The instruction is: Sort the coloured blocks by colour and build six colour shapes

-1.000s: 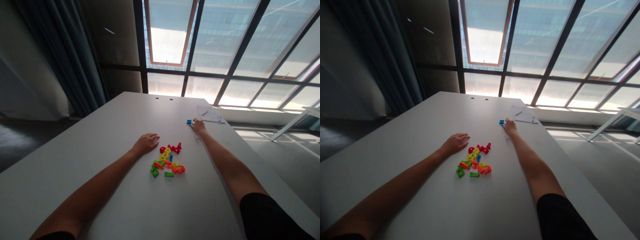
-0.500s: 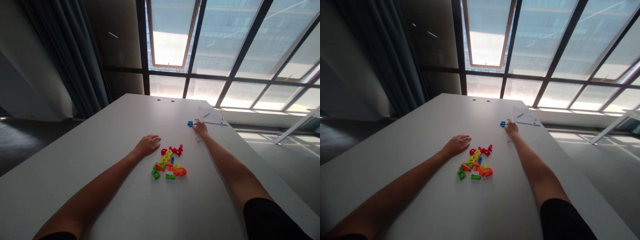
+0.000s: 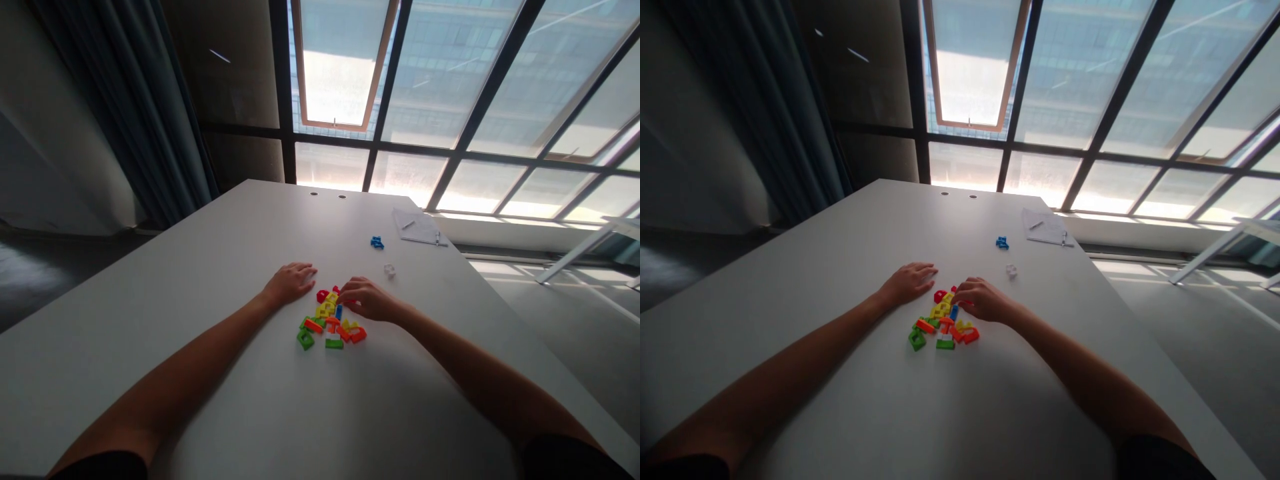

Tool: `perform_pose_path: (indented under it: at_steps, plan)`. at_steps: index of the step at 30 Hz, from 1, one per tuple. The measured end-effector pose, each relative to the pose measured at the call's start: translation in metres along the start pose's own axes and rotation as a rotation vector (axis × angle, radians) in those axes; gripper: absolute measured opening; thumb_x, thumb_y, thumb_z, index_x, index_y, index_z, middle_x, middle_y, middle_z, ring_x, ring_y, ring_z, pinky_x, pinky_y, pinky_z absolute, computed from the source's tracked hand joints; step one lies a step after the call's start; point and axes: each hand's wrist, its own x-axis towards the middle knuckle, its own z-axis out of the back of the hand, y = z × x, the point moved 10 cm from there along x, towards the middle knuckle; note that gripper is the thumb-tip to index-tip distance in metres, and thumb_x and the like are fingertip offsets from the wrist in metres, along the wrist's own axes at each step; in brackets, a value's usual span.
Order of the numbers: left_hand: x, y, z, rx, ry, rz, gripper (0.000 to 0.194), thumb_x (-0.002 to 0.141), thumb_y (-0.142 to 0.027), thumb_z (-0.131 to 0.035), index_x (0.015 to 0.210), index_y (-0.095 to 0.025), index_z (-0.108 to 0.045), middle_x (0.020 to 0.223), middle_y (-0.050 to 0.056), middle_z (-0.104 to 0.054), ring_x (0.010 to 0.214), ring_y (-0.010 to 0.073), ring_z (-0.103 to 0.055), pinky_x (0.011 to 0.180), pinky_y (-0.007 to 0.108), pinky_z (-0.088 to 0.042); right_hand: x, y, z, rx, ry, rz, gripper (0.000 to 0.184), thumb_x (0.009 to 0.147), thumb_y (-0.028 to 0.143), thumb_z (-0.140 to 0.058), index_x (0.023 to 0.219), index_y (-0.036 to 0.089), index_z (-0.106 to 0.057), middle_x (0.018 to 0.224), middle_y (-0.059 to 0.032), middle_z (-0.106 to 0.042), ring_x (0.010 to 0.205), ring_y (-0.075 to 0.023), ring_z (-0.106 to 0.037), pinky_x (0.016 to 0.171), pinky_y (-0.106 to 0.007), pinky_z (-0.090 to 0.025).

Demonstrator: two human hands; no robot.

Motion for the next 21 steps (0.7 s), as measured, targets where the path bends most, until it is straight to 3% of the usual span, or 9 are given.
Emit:
perform_pose_path:
  at_steps: [7, 12, 14, 17, 19, 21]
  plan:
    - [-0.001, -0.001, 0.003, 0.006, -0.023, -0.007, 0.043, 0.107, -0.043, -0.062, 0.144, -0.029, -0.079, 0.157, 0.011, -0.074, 0.146, 0.0322, -0.068, 0.125, 0.052, -0.056, 0.001, 0.009, -0.011, -0.083, 0.095, -0.013, 0.021, 0.101, 0.011, -0.083, 0.118, 0.024, -0.084, 0.114, -0.0073, -0.086, 0.104, -0.0232, -0.078, 0.099, -0.039, -0.061]
    - [0.000, -0.001, 0.001, 0.014, 0.000, -0.009, 0.044, 0.108, -0.042, -0.061, 0.146, -0.026, -0.078, 0.158, 0.012, -0.073, 0.146, 0.0333, -0.068, 0.125, 0.055, -0.056, -0.002, -0.006, 0.005, -0.004, 0.089, -0.044, 0.012, 0.105, 0.017, -0.081, 0.115, 0.023, -0.084, 0.111, -0.0085, -0.086, 0.103, -0.0238, -0.078, 0.097, -0.038, -0.061]
    - [0.000, -0.002, 0.001, 0.016, 0.006, -0.008, 0.044, 0.109, -0.042, -0.060, 0.146, -0.026, -0.078, 0.158, 0.012, -0.073, 0.146, 0.0329, -0.068, 0.125, 0.054, -0.056, -0.005, -0.034, 0.027, -0.009, 0.023, -0.099, 0.010, 0.108, 0.022, -0.079, 0.117, 0.022, -0.084, 0.110, -0.0101, -0.086, 0.102, -0.0249, -0.078, 0.097, -0.039, -0.061]
    - [0.000, -0.002, 0.002, 0.017, 0.001, -0.003, 0.043, 0.109, -0.042, -0.061, 0.145, -0.028, -0.079, 0.158, 0.011, -0.073, 0.146, 0.0328, -0.068, 0.124, 0.053, -0.057, -0.015, -0.102, 0.071, -0.158, -0.126, -0.279, 0.010, 0.106, 0.027, -0.079, 0.113, 0.022, -0.085, 0.107, -0.0109, -0.086, 0.099, -0.0272, -0.078, 0.097, -0.042, -0.061]
    - [0.000, -0.002, 0.002, 0.020, 0.002, 0.001, 0.043, 0.109, -0.042, -0.061, 0.145, -0.027, -0.079, 0.157, 0.011, -0.073, 0.146, 0.0334, -0.068, 0.124, 0.054, -0.057, -0.024, -0.150, 0.091, -0.275, -0.152, -0.421, 0.007, 0.103, 0.025, -0.081, 0.106, 0.021, -0.086, 0.105, -0.0104, -0.087, 0.097, -0.0279, -0.079, 0.097, -0.041, -0.061]
    - [0.001, -0.001, 0.001, 0.023, 0.004, 0.004, 0.044, 0.109, -0.042, -0.061, 0.146, -0.026, -0.079, 0.158, 0.012, -0.073, 0.146, 0.0335, -0.068, 0.124, 0.054, -0.057, -0.031, -0.188, 0.097, -0.352, -0.093, -0.539, 0.007, 0.100, 0.021, -0.082, 0.105, 0.021, -0.087, 0.108, -0.0099, -0.088, 0.097, -0.0280, -0.081, 0.097, -0.039, -0.061]
